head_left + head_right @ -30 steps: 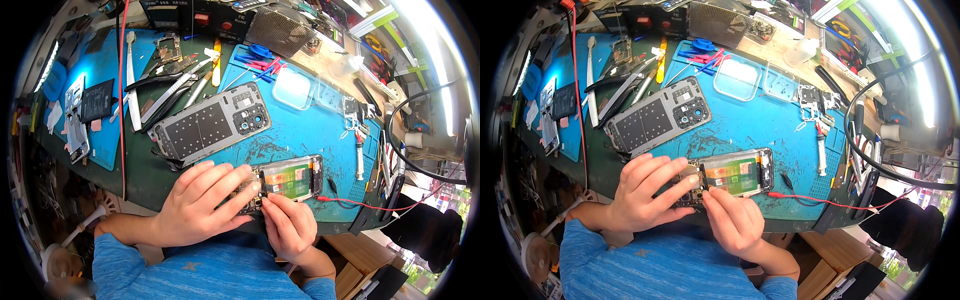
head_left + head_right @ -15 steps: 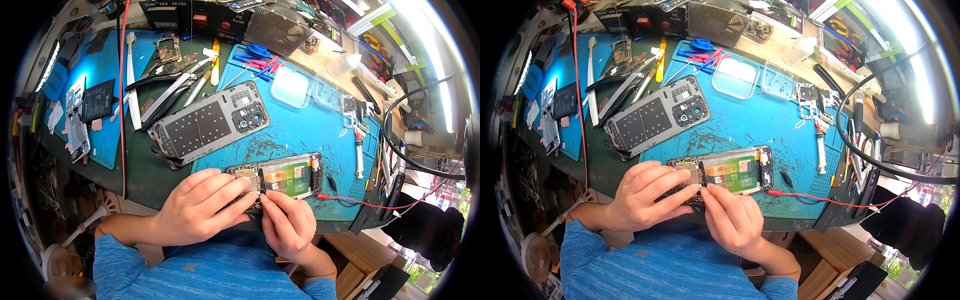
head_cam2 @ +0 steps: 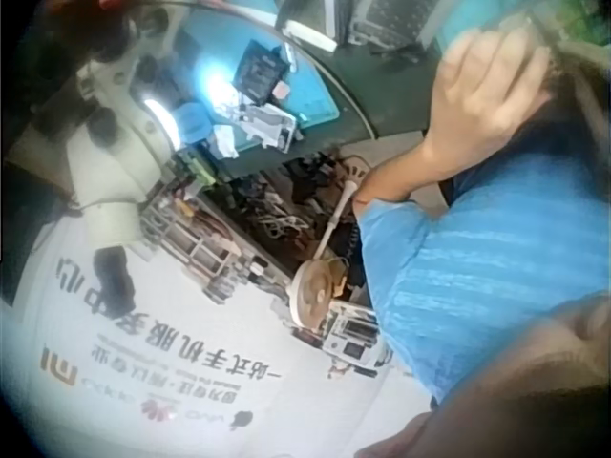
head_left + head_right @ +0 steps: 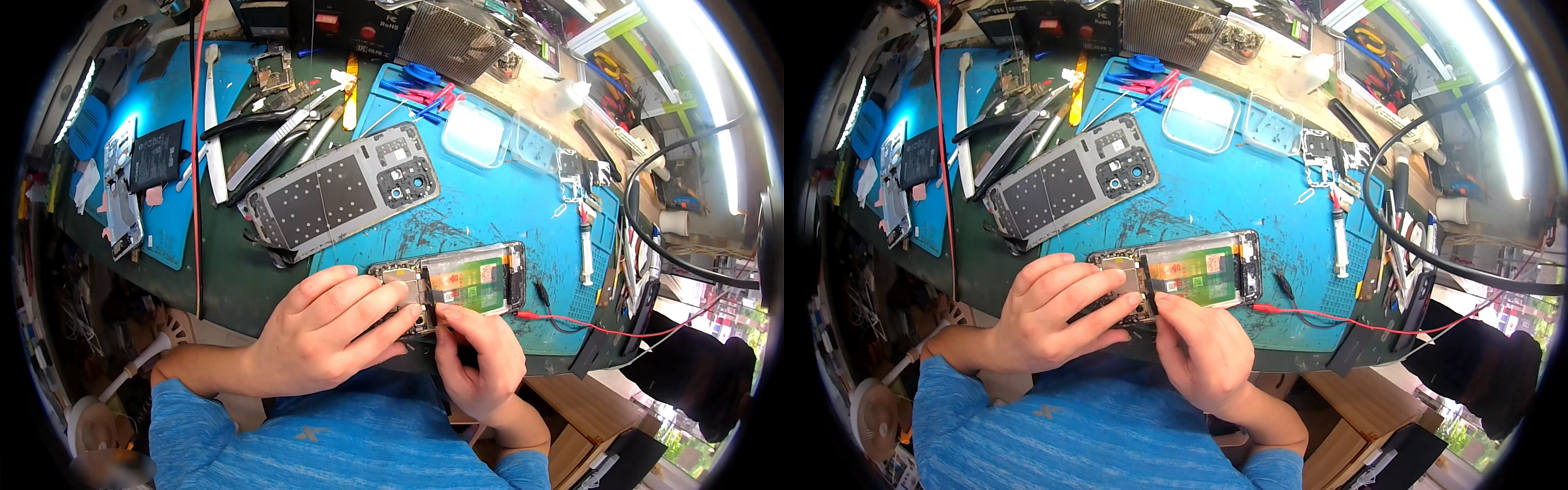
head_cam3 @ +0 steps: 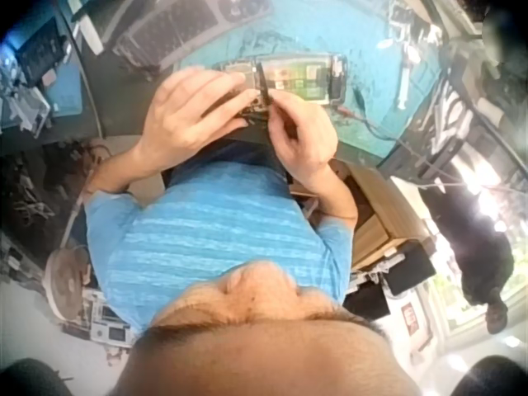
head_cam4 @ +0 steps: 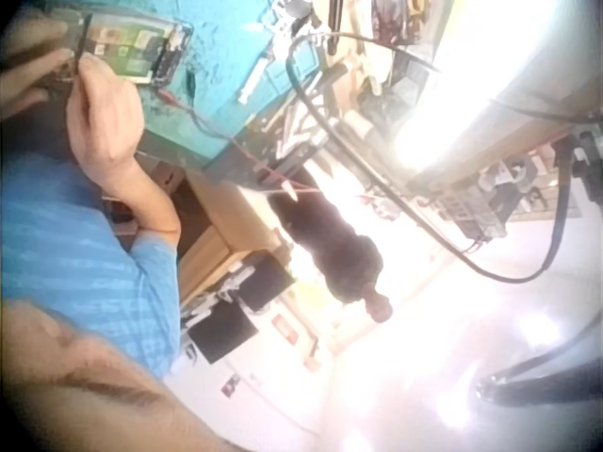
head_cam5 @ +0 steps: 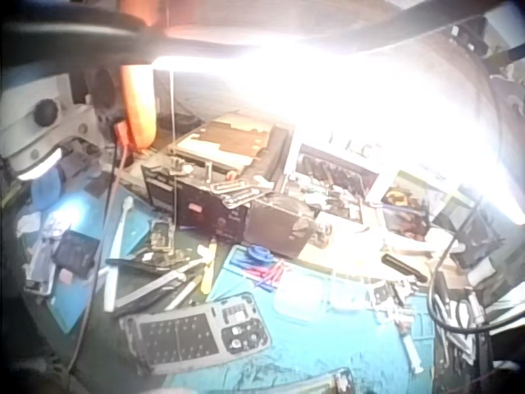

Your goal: The person works at a cluttered electronics repair bench, using a multimeter to test a disassembled smartphone and a separate battery. They connect the multimeter probes to various points on the phone's motherboard and the battery terminals, then handle a small connector and a battery connector cable.

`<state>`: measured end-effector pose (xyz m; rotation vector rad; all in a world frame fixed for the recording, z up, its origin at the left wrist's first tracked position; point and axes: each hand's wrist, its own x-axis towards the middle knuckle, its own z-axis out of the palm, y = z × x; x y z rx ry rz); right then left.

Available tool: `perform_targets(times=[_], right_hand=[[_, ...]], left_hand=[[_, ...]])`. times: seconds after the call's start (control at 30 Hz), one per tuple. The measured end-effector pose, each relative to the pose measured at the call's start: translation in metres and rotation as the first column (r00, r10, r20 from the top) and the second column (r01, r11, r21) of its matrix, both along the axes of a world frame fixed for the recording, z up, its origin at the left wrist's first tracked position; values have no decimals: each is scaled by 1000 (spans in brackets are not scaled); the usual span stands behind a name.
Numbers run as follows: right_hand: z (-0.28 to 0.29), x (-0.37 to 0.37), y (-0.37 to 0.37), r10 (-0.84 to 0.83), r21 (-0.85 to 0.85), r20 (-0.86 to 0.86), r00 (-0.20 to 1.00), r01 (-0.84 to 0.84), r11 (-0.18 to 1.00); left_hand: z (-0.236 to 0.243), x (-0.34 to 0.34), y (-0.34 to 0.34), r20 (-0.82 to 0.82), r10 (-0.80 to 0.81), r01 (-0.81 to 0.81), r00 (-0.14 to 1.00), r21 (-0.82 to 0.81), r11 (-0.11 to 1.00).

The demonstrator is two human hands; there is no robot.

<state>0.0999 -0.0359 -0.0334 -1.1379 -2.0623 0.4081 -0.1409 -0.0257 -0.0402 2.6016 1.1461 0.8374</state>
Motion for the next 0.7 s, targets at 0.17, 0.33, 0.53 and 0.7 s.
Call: perform_targets(times=[0.17, 0.33, 0.53, 0.7], right_hand=[[1, 1, -2, -9, -48, -20, 1000, 8, 999], [6, 2, 2, 18, -29, 26, 1000, -17, 999], [29, 24, 25, -103, -103, 251, 963, 133, 986], [66, 31, 66, 194, -322, 464, 864, -39, 946]], left_hand=[[1, 0, 0, -5, 1, -1, 1000, -5, 1000], [1, 0, 1, 16, -6, 6, 1000, -14, 1000], [3, -1, 2, 49, -10, 12, 999, -46, 999], [8, -2, 7, 134, 8, 9, 991, -127, 992]])
